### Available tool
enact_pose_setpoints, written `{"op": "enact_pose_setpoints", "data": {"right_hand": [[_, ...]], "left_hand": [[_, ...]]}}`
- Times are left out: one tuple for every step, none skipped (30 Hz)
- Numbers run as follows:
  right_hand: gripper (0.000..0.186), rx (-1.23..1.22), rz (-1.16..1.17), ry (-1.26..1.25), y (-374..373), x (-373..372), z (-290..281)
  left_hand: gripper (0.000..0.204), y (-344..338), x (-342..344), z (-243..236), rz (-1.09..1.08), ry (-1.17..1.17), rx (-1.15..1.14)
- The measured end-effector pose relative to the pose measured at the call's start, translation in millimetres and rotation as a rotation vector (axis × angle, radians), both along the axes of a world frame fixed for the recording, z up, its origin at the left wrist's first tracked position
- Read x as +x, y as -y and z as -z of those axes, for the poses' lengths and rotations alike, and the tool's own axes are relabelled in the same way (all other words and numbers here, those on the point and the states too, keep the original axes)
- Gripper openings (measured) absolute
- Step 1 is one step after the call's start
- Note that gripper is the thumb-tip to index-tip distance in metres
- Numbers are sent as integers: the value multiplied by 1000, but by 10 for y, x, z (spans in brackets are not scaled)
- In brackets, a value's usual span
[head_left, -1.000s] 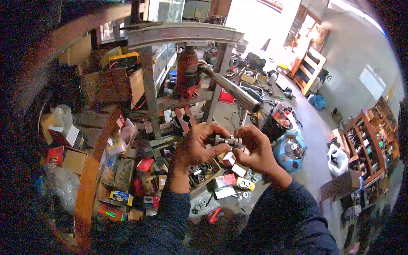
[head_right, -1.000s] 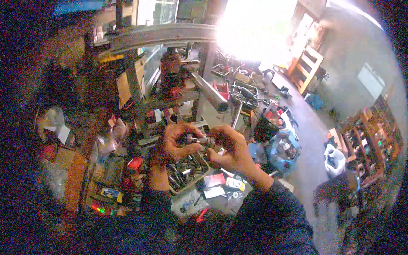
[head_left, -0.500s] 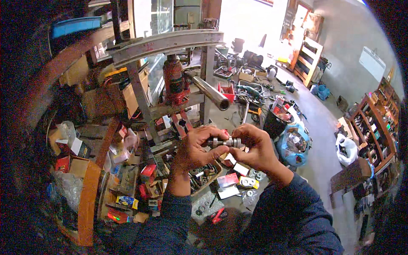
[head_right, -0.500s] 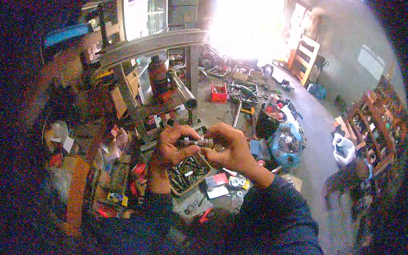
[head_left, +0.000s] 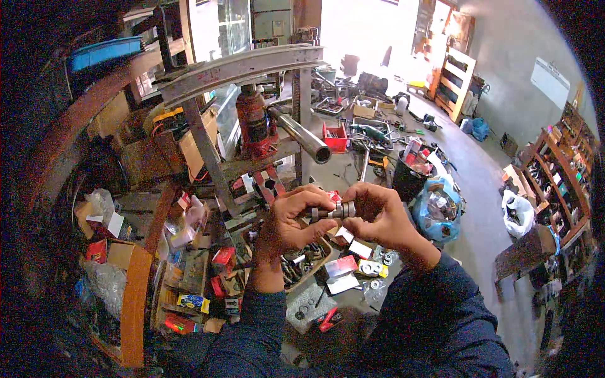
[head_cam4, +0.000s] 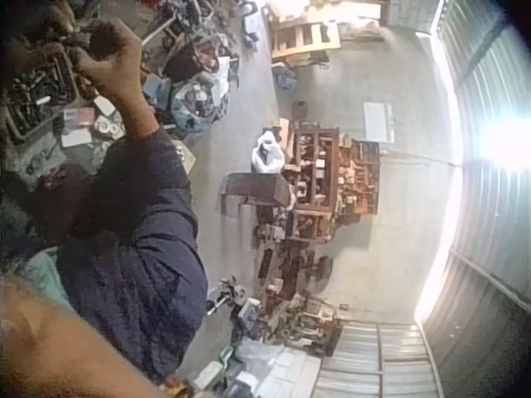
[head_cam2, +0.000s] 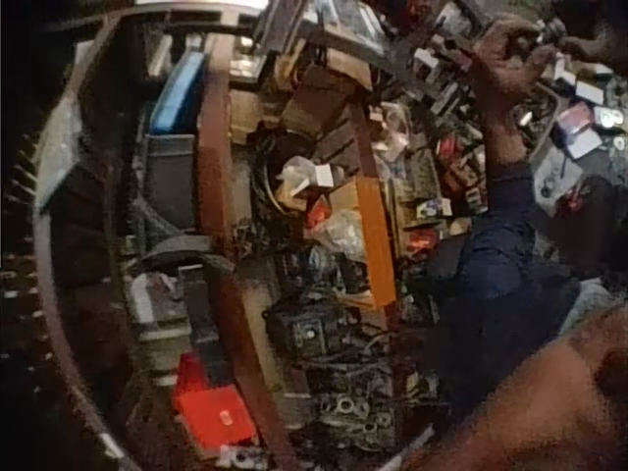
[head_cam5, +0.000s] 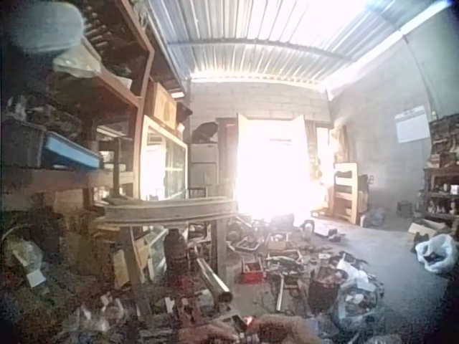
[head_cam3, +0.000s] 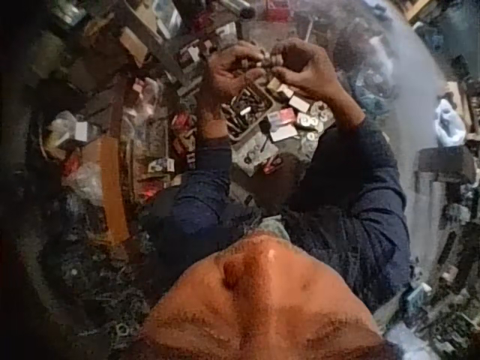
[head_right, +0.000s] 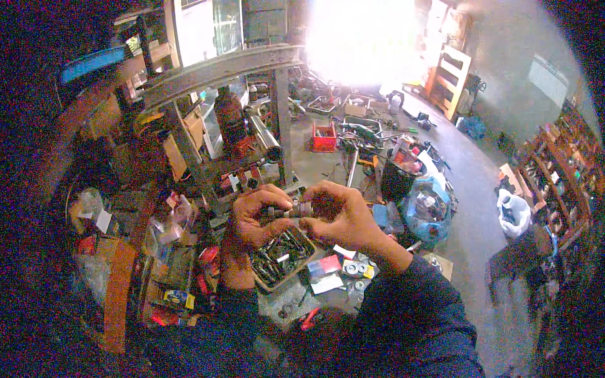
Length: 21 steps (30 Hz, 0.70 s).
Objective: The person aligns a bearing onto a camshaft by hand, places the assembly into a hydraulic press, and pumps the press lever to fit the bearing onto the shaft. Afterward, the person removes the assembled camshaft and turns the bearing by hand.
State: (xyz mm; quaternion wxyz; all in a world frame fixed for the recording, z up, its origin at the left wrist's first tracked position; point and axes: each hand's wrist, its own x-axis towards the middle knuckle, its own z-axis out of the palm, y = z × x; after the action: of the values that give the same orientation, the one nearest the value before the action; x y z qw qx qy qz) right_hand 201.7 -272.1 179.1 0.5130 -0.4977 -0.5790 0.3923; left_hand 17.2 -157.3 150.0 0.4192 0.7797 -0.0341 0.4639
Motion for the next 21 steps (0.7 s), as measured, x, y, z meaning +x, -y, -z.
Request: {"op": "enact_pose_setpoints", "data": {"right_hand": [[33, 34, 15, 62, 3, -4, 1], [32, 47, 40, 126, 1, -7, 6], [32, 69, 31, 123, -1, -12, 16], [31, 109, 42, 135, -10, -15, 27], [30, 139, 43, 141, -18, -15, 42], [30, 149, 52, 148, -31, -14, 56], [31, 203, 43, 165, -44, -10, 71], [31, 257, 33, 182, -55, -5, 85], [31, 257, 32, 182, -66, 2, 100], [31, 259, 30, 185, -73, 9, 114], [30, 261, 28, 188, -79, 16, 127], [30, 262, 29, 188, -86, 19, 139], [31, 291, 54, 184, -89, 20, 151], [33, 289, 71, 174, -94, 19, 161], [33, 319, 79, 179, -98, 14, 171], [34, 306, 88, 182, -104, 8, 178], [34, 269, 91, 171, -110, 1, 184], [34, 294, 97, 184, -117, -8, 188], [34, 319, 80, 165, -124, -16, 191], [34, 343, 62, 145, -130, -23, 190], [34, 343, 62, 144, -134, -27, 187]], "left_hand": [[27, -3, 1, 2, -1, 10, 22], [27, -7, 1, 3, -3, 0, 7], [27, -10, 2, 6, -8, 4, 27], [26, -11, 2, 9, -21, 8, 49], [26, -12, 4, 12, -11, 10, 47], [26, -9, 3, 16, -20, -5, 21], [26, -7, 3, 19, -26, -6, 16], [26, -7, 6, 20, -31, -22, -5], [26, -6, 7, 21, -37, -15, 8], [25, -8, 10, 20, -48, -2, 34], [25, -10, 12, 19, -43, -7, 23], [26, -15, 14, 17, -50, -6, 33], [26, -19, 15, 14, -57, -5, 50], [26, -24, 13, 11, -57, -8, 40], [26, -29, 12, 9, -50, -16, 39], [26, -33, 9, 7, -42, -11, 43], [26, -36, 7, 5, -42, -24, 41], [26, -37, 6, 5, -54, -25, 35], [25, -37, 4, 5, -70, -22, 44], [25, -38, 3, 5, -67, -27, 30], [25, -37, 2, 5, -96, -37, 46]]}}
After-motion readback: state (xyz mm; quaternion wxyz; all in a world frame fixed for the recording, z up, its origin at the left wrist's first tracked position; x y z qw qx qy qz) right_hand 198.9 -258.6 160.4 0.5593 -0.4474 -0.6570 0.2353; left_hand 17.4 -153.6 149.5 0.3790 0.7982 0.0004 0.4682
